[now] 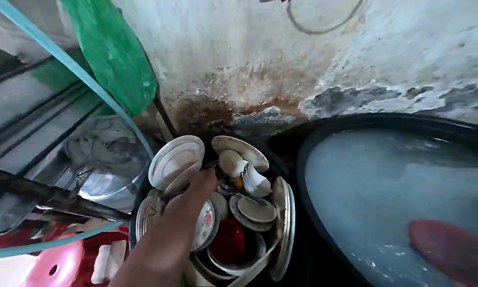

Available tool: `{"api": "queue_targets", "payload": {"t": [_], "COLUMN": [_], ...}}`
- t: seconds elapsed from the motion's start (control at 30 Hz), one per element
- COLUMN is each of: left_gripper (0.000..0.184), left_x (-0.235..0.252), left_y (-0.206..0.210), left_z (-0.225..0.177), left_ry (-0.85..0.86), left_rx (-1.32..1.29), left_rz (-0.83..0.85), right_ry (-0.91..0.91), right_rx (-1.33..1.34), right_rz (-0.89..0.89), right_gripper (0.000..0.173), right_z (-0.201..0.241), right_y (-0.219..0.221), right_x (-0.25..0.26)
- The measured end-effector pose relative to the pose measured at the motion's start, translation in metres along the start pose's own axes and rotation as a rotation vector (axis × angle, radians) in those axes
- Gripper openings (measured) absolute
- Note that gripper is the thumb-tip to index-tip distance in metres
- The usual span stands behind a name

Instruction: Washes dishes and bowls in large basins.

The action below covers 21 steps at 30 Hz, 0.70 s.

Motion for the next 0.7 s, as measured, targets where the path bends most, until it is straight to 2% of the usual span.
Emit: {"api": "queue_targets", "payload": {"t": [0.03,0.1,0.17,0.27,0.37,0.47,0.57,0.63,0.7], "left_gripper": [0.067,0.054,0.035,0.031,0.032,0.028,0.029,0.028,0.025], "left_x": [0.005,0.003,-0.010,-0.025,-0.043,-0.060,-0.081,-0.093,-0.097], "left_y": [0.007,0.006,-0.013,-0.055,-0.090,-0.088,-0.081,-0.088,-0.096], "left_z": [0.000,0.001,0.006,0.014,-0.007,-0.047,-0.079,-0.083,-0.071], "left_ry": [0.002,0.021,-0.016,-0.017,0.143,0.338,0.399,0.443,0.490], "left_rx": [0.027,0.038,0.019,-0.130,-0.188,-0.123,-0.057,-0.044,-0.102], "left_rz": [-0.004,-0.031,-0.039,-0.161,-0.215,-0.265,-0.171,-0.158,-0.170], "right_ry": [-0.021,-0.025,-0.050,-0.136,-0.237,-0.273,-0.559,-0.875,-1.069], "right_rx": [0.014,0.001,-0.011,0.112,0.150,0.002,-0.368,-0.612,-0.717], "right_rz": [0.025,0.044,0.059,0.151,0.288,0.306,0.411,0.436,0.409], "right_gripper": [0.038,0.038,0.035,0.030,0.033,0.034,0.039,0.038,0.037], "right_z": [0.012,0.041,0.069,0.086,0.098,0.120,0.138,0.147,0.150], "right_y": [0.006,0.029,0.055,0.085,0.126,0.190,0.252,0.284,0.298], "right_x": [-0.005,-0.021,-0.030,-0.018,-0.002,-0.019,-0.037,-0.052,-0.063]}}
Point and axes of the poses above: each hand's wrist, its own x-axis towards the middle knuckle, its own y-axis out of the palm, z = x × y, the point moved 8 cm from there along x, towards the middle knuckle, and after that the axes turned 14 degrees about x, right-handed, at the moved point
